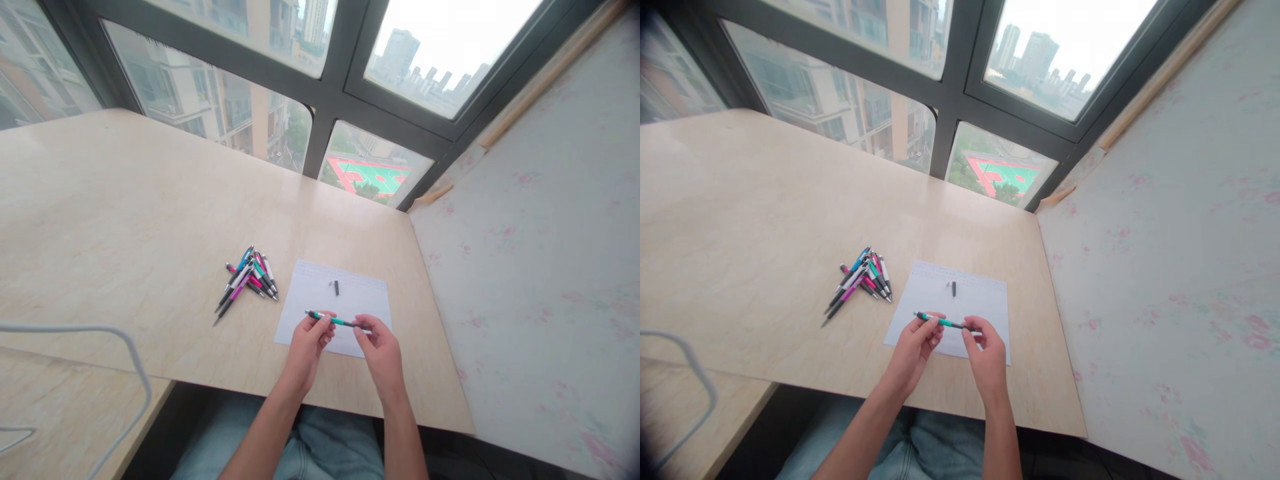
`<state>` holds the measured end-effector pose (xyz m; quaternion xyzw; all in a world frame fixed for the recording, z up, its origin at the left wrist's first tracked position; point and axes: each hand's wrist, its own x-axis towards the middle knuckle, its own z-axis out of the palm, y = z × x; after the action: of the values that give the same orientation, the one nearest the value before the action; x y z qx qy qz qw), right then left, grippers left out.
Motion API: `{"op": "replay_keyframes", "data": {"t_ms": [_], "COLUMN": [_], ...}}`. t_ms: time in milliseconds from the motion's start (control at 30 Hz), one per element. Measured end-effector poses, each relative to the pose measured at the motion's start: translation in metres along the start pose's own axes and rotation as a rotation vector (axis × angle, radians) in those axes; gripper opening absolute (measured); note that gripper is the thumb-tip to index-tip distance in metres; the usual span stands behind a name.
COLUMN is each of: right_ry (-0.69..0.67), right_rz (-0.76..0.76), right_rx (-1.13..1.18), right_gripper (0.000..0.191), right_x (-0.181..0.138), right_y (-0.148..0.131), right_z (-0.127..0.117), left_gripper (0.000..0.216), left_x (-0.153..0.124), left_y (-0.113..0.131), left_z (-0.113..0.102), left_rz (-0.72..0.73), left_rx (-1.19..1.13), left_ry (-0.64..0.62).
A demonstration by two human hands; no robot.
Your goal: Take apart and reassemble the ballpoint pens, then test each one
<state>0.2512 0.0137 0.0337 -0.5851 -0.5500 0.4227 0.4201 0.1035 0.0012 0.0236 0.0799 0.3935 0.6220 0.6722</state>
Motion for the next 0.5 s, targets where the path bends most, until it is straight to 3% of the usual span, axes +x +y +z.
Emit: {"op": "replay_keyframes", "data": {"t_ms": [100, 300, 500], "right_ry": [0.012, 0.003, 0.028], "right_rz": [-0.028, 0.083, -0.003], "right_rx": [0.019, 0.005, -0.062], "right_gripper": [0.034, 0.031, 0.024], "right_x": [0.0006, 0.0001, 0.0009], "right_y": [-0.0005, -0.0044, -0.0022], "right_z": [0.0005, 0.0009, -0.0058], "left_gripper": [0.027, 0.026, 0.028], "left_x": [0.0002, -0.0004, -0.0004], "left_y": [-0.0003, -0.0019, 0.0005], "left_z": [-0.0005, -0.0003, 0.0002], "left_rz": [0.002, -0.006, -0.015], "left_rx": [0.0, 0.006, -0.011], "left_ry": [-0.002, -0.008, 0.008]}}
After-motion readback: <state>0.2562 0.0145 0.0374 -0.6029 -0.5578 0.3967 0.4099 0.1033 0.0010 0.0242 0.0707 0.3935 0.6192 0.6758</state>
